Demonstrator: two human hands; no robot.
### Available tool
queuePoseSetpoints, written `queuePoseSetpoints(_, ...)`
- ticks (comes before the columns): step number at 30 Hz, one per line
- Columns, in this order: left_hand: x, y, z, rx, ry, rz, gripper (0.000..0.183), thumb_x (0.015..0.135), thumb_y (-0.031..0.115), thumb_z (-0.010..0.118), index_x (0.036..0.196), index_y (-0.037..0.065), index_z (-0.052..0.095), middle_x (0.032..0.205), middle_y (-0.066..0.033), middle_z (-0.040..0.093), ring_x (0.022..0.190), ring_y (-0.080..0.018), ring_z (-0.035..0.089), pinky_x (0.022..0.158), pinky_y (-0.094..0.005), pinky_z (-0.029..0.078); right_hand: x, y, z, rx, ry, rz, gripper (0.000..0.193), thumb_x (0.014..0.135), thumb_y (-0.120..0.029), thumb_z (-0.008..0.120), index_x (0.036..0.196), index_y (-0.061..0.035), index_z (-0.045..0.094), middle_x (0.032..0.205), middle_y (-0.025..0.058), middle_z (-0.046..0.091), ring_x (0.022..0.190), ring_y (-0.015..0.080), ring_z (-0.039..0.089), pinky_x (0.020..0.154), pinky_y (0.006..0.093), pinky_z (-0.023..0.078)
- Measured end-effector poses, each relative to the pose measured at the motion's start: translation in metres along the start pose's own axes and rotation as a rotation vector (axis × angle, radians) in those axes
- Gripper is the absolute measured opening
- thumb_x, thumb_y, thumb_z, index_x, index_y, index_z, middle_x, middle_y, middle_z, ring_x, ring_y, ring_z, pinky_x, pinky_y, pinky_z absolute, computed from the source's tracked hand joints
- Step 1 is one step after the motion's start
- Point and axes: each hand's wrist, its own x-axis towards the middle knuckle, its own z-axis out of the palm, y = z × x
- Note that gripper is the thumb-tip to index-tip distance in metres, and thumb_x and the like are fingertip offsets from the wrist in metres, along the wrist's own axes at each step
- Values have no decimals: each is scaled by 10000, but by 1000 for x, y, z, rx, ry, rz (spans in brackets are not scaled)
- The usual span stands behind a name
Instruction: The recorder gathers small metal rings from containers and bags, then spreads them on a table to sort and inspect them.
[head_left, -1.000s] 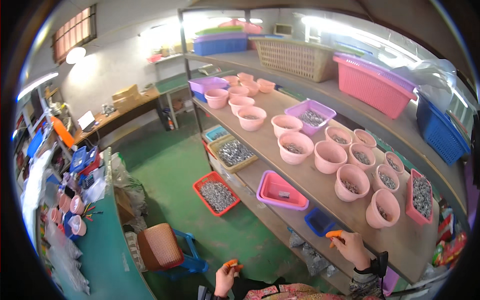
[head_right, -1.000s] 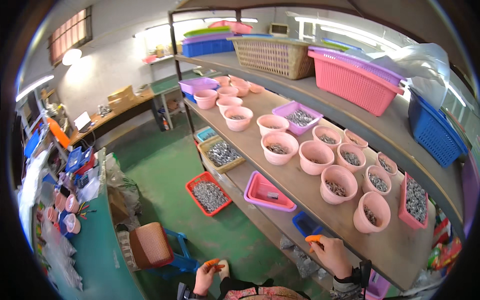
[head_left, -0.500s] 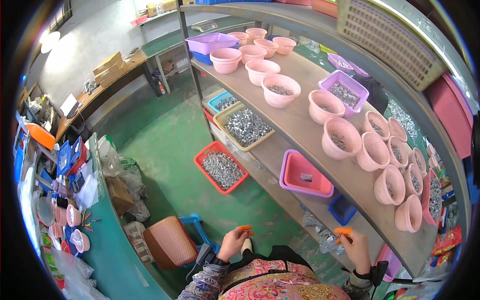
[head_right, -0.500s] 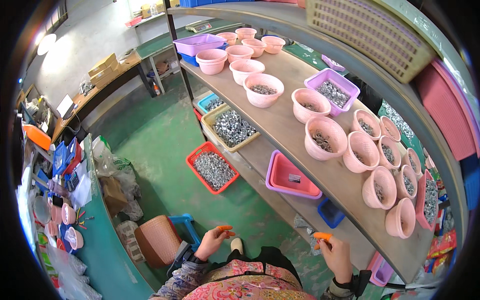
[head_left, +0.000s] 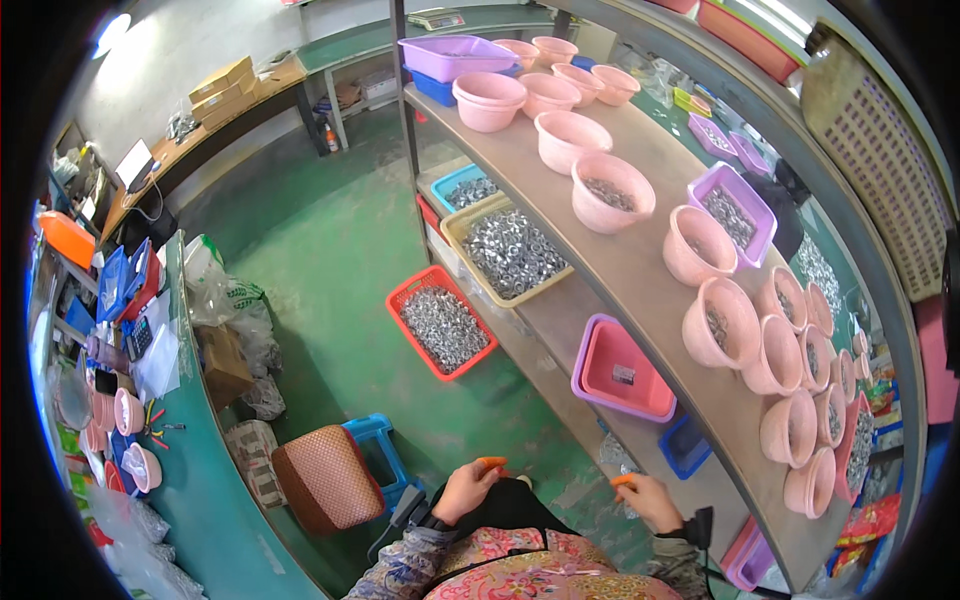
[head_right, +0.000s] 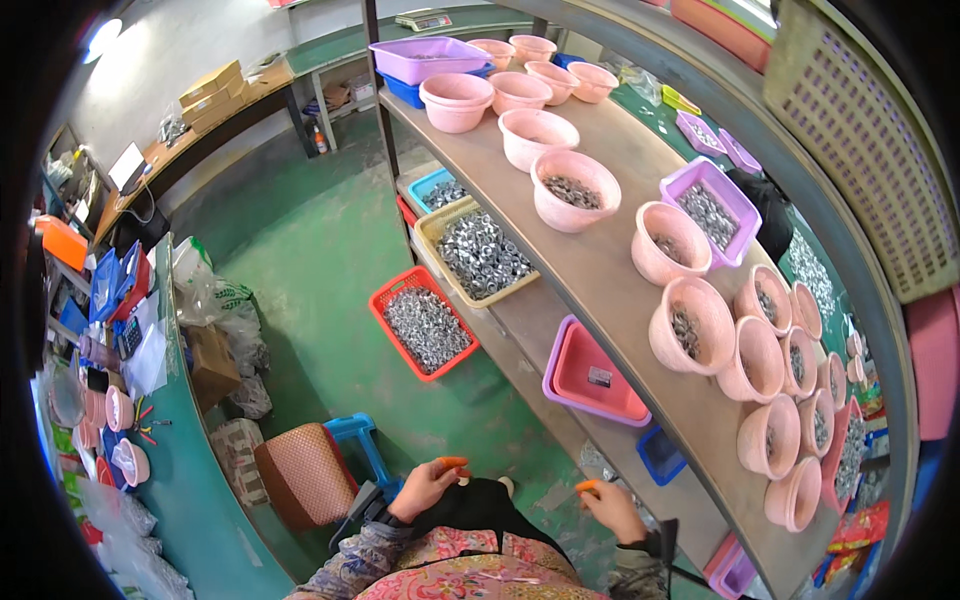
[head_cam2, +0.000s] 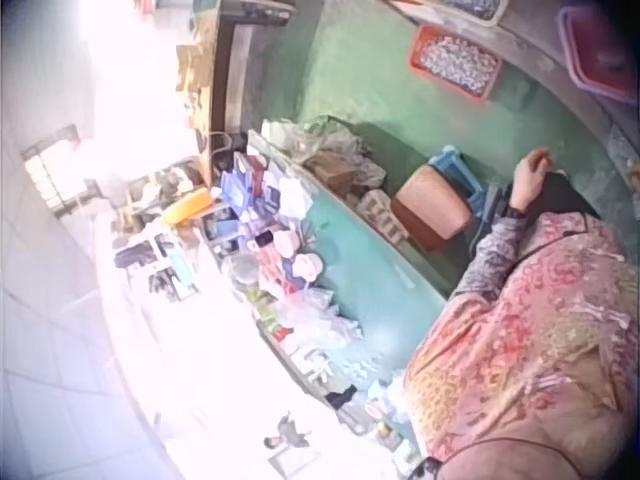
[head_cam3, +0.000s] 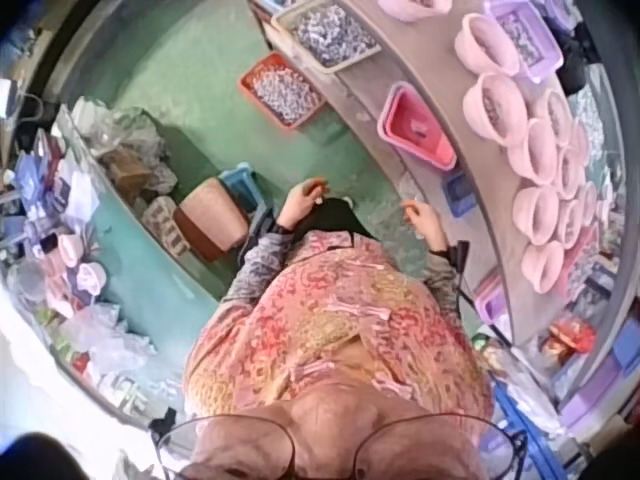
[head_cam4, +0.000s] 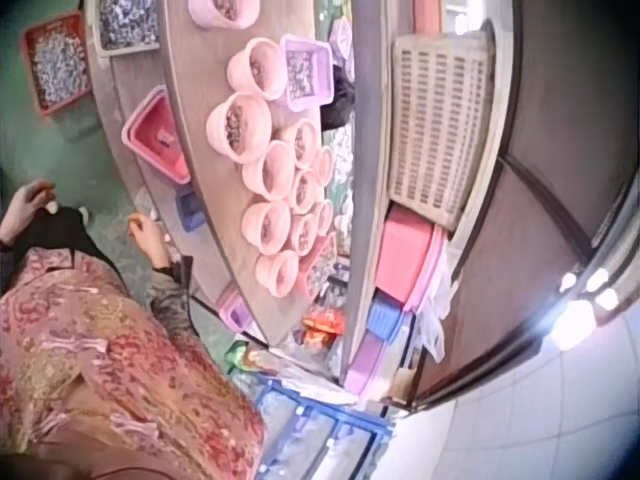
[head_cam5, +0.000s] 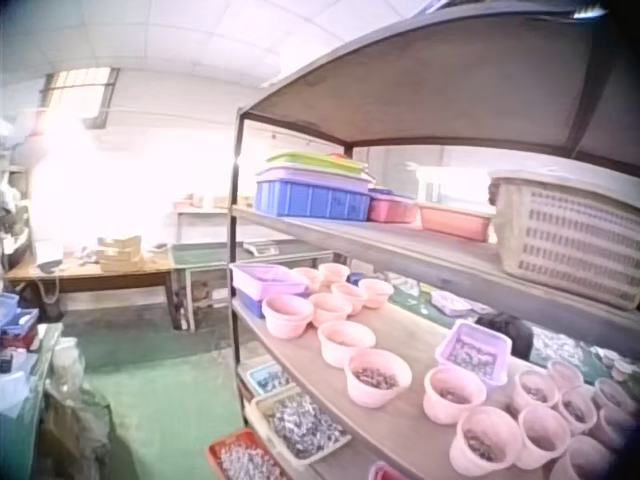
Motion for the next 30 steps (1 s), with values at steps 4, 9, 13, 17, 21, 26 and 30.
queuePoseSetpoints(4,-7,-11,-30,-58,94,-58,289,952,141,502,1185,-7,587,995,-81,705,901,-130,640,794,-251,480,80,-24,31,-97,-135,-197,251,903,-161,576,1114,-44,646,889,72,701,801,155,662,708,278,499)
queuePoseSetpoints(9,1,-12,-74,-159,178,-152,301,954,123,512,1200,-44,560,1016,-100,690,915,-124,629,811,-249,481,178,-88,50,-3,-138,-333,243,895,-143,589,1109,-48,652,934,72,701,854,134,642,766,262,488)
queuePoseSetpoints(13,14,-14,-139,-246,210,-196,291,949,115,523,1190,-40,572,1006,-97,692,897,-121,632,801,-241,483,287,-145,70,174,-18,-320,231,877,-127,601,1082,-42,666,961,83,696,879,134,631,798,264,477)
queuePoseSetpoints(17,13,-12,-214,-29,464,-147,320,929,228,533,1142,6,621,983,-121,700,877,-189,666,784,-308,502,374,-200,85,111,264,-495,255,879,-228,604,1059,-62,678,926,106,689,844,190,639,770,311,497)
queuePoseSetpoints(21,54,10,-265,119,537,-175,357,886,376,547,1096,106,650,929,-178,674,873,-330,659,764,-421,506,491,-131,-8,170,96,-378,491,831,-430,650,1139,-48,626,989,152,680,838,318,626,746,430,473)
queuePoseSetpoints(26,10,19,-278,22,865,-223,348,886,311,574,1100,41,624,951,-188,670,900,-343,646,783,-401,497,539,-162,18,-759,430,-444,353,753,-212,693,1059,-46,631,871,150,666,814,326,637,753,421,497)
queuePoseSetpoints(30,-4,-2,-254,-36,994,-249,294,876,289,579,1058,64,627,944,-164,678,892,-337,648,764,-410,501,551,-227,30,-786,373,-509,335,749,-205,685,1039,-46,629,857,151,661,801,330,632,739,427,493)
